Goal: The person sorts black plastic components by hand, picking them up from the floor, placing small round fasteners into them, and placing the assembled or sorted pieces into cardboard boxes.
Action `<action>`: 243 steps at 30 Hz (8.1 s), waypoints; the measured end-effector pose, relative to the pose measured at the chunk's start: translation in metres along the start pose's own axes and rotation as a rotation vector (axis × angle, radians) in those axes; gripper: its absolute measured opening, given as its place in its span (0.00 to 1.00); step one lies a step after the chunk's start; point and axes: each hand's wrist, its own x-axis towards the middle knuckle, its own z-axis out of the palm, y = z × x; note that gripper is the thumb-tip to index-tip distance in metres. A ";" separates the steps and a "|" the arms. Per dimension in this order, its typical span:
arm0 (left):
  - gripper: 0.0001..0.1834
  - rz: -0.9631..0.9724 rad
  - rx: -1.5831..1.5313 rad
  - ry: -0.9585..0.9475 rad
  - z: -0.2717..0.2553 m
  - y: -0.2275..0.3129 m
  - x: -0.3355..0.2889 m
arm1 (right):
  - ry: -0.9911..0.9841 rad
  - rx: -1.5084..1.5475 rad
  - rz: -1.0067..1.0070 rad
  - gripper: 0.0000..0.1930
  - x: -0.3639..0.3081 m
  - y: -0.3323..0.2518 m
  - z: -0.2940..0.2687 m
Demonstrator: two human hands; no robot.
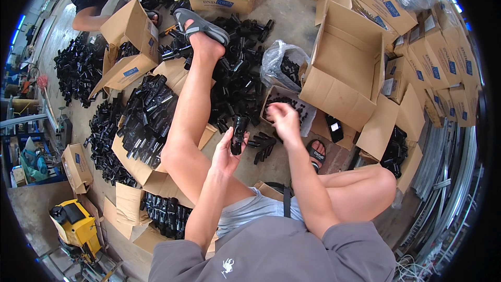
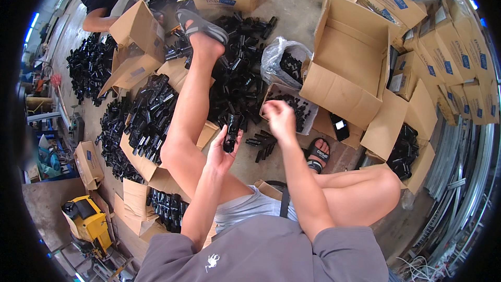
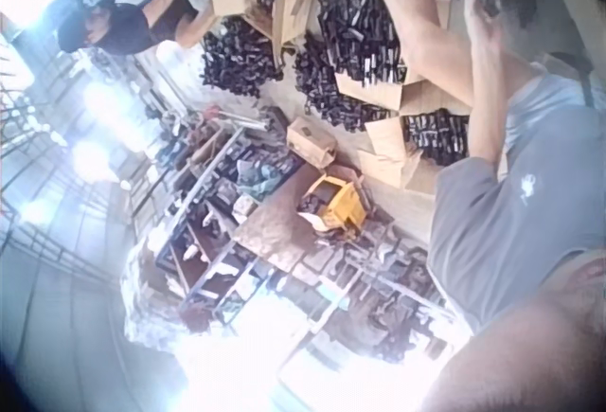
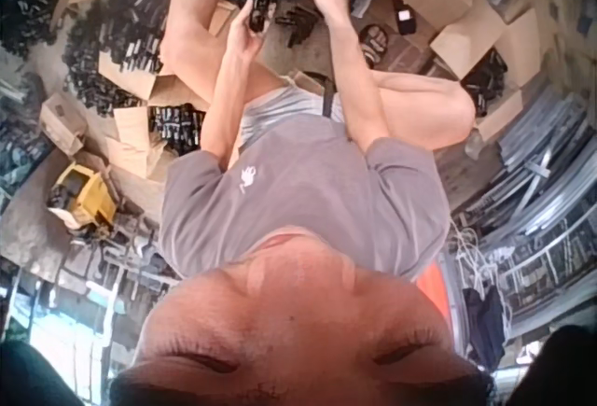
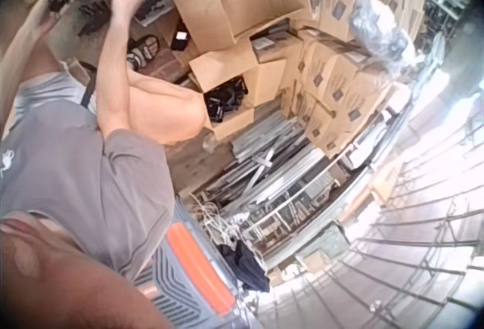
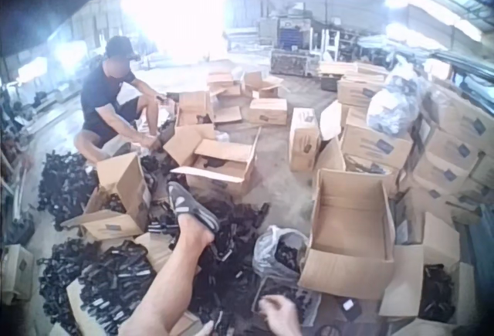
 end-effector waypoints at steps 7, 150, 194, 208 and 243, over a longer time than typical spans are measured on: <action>0.20 -0.024 0.083 0.045 -0.012 -0.013 0.008 | 0.145 -0.925 0.102 0.12 0.093 0.075 -0.051; 0.18 1.114 0.849 0.139 0.197 -0.023 -0.155 | -0.324 0.184 -0.475 0.07 -0.130 -0.193 -0.016; 0.18 1.103 0.488 -0.199 0.153 -0.010 -0.116 | -0.036 -0.078 -0.904 0.08 -0.134 -0.188 -0.003; 0.19 1.108 0.607 -0.085 0.159 -0.011 -0.125 | -0.209 0.151 -0.669 0.09 -0.134 -0.191 -0.007; 0.18 1.027 0.849 0.277 0.217 -0.032 -0.169 | -0.099 0.132 -0.734 0.07 -0.143 -0.182 0.003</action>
